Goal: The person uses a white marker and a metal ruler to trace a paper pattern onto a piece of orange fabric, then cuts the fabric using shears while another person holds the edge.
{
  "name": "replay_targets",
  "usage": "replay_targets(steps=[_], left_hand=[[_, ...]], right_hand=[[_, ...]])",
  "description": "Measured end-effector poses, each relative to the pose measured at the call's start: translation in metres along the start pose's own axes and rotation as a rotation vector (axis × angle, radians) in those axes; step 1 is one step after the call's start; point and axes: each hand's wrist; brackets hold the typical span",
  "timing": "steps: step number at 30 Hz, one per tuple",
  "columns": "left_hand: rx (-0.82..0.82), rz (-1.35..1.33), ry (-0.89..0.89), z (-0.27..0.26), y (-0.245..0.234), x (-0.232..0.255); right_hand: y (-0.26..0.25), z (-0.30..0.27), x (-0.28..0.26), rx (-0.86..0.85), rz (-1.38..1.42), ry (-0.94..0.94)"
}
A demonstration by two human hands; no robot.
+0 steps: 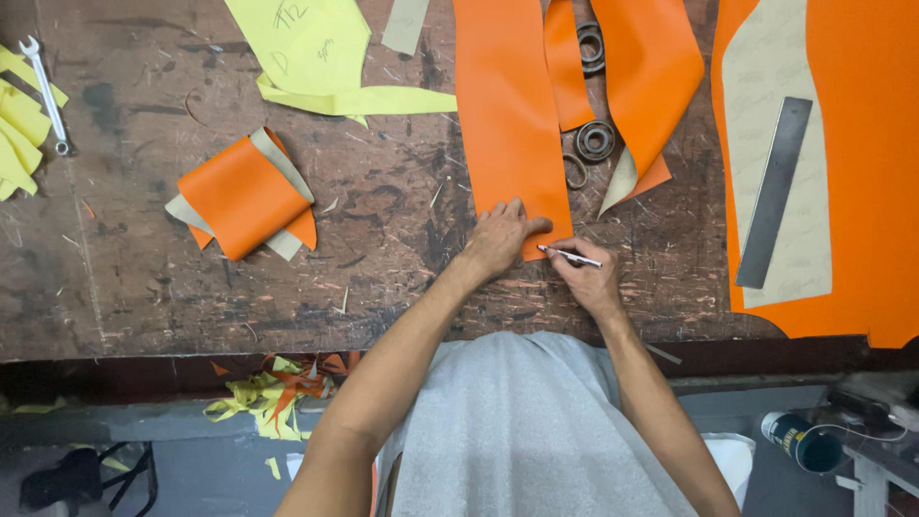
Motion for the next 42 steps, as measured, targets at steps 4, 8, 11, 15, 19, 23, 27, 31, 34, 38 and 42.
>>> replay_targets(steps=[4,8,11,15,19,23,27,31,34,38,42], left_hand=[[0.000,-0.017,-0.001,0.002,0.004,-0.003],[0.046,-0.025,-0.017,0.000,0.005,-0.001],[0.005,-0.021,-0.019,0.000,0.004,0.000],[-0.011,-0.049,-0.025,0.000,-0.001,0.001],[-0.004,-0.034,-0.006,0.000,-0.003,0.000],[-0.004,-0.167,0.043,-0.001,-0.007,-0.004],[0.195,-0.257,-0.056,0.003,-0.011,-0.006],[0.356,-0.187,-0.374,0.016,-0.032,0.000],[0.466,-0.281,-0.481,0.024,-0.041,-0.002],[0.531,-0.382,-0.507,0.034,-0.043,-0.015],[0.641,-0.693,-0.491,0.046,-0.035,-0.040]], right_hand=[[-0.002,-0.001,0.005,-0.062,0.031,0.019],[0.003,0.002,0.001,0.023,0.042,-0.057],[0.001,-0.002,0.005,0.027,0.026,-0.032],[0.004,-0.001,0.012,-0.011,0.069,-0.002],[0.001,0.001,0.044,0.085,0.234,0.026],[-0.011,0.009,0.086,0.265,0.439,0.016],[-0.037,0.034,0.082,0.463,0.653,-0.045],[-0.057,0.066,0.051,0.509,0.115,0.148],[-0.060,0.088,0.052,0.587,-0.212,0.037],[-0.067,0.106,0.047,0.618,-0.076,0.097],[-0.069,0.088,-0.013,0.495,-0.051,0.161]])
Point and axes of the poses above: each hand's wrist, its own z-axis towards the middle knuckle, its own y-axis out of the palm, x = y × z, and after that the axes turned 13 degrees about -x, right-handed
